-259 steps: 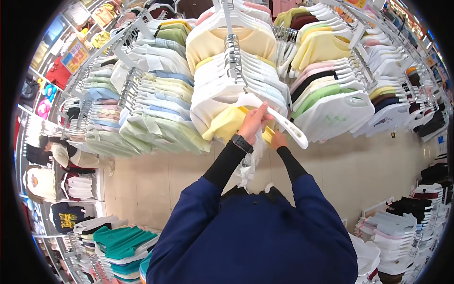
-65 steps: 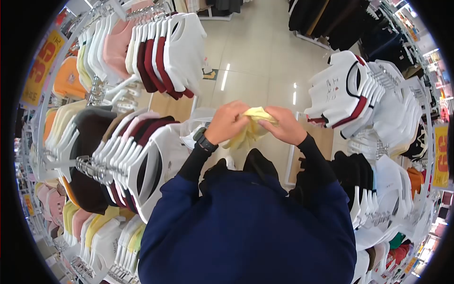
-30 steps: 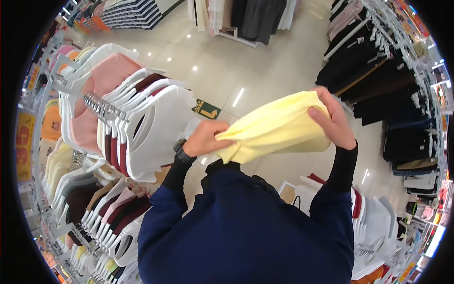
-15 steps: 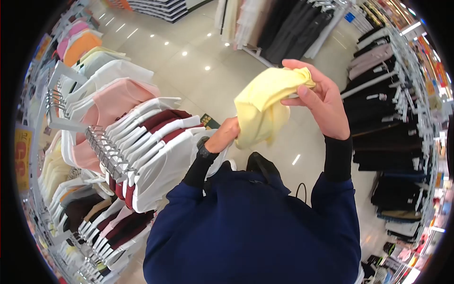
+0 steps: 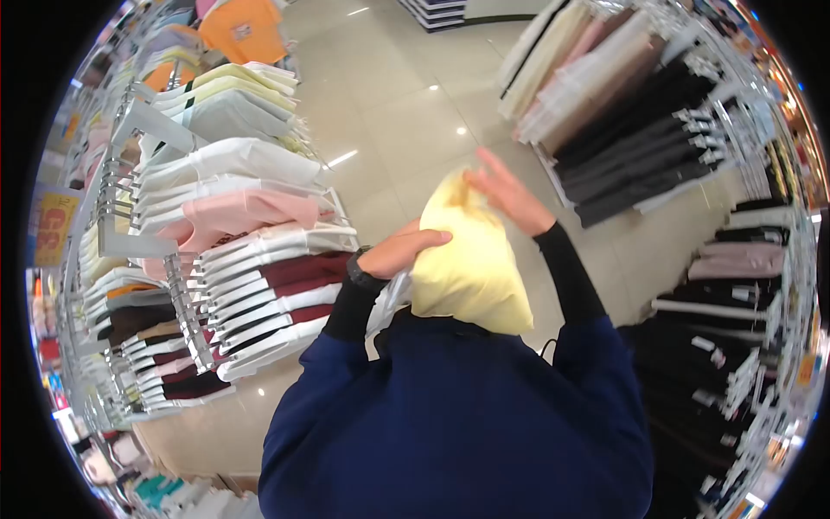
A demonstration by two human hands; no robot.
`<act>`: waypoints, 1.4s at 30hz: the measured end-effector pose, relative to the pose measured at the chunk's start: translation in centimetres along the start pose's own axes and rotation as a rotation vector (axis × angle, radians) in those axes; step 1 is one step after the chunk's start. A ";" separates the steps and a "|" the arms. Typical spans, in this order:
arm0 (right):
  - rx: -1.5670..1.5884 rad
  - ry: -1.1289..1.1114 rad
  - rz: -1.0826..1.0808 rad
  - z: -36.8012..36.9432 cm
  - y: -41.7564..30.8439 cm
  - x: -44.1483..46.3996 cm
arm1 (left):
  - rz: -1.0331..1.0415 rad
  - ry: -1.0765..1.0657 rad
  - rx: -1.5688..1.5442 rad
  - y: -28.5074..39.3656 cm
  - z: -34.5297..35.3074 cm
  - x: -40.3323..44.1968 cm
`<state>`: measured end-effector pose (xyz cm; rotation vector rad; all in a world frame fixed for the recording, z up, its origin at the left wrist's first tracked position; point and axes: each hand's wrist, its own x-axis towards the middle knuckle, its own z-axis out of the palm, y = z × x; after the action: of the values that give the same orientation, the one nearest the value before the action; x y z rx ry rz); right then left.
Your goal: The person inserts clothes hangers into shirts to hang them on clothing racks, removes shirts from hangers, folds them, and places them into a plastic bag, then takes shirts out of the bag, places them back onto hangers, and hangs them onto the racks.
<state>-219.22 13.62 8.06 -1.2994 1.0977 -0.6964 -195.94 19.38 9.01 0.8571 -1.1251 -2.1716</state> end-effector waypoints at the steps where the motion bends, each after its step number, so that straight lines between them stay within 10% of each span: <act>1: 0.283 -0.265 0.030 -0.8 2.2 1.3 | -0.015 0.056 -0.026 0.7 -0.4 0.8; 2: 0.564 -0.530 0.071 -1.6 3.7 2.4 | -0.058 0.105 -0.047 1.7 -1.0 1.6; 9: 0.412 -0.571 -0.098 -5.1 1.4 8.4 | 0.089 0.303 -0.293 6.8 -4.0 5.1; 14: 0.170 -0.424 -0.602 -2.9 -1.8 15.2 | 0.068 0.467 -0.232 9.2 -6.0 8.2; 26: 1.346 -0.774 0.276 -5.2 -1.0 37.0 | 0.363 0.876 -0.243 18.0 -22.7 14.7; 30: 0.492 -0.661 0.176 -1.8 -3.3 43.5 | 0.417 0.892 -0.270 20.0 -29.3 16.1; 39: 0.530 -0.532 0.220 7.2 -11.3 64.0 | 0.567 1.279 -0.289 22.6 -36.0 16.9; 42: 0.572 -0.586 0.096 10.7 -14.3 71.8 | 0.463 1.111 -0.256 22.4 -39.9 19.4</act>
<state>-180.63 -49.39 3.96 -0.8600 0.4300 -0.4610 -175.12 -25.52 4.52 1.2635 -0.3904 -1.0982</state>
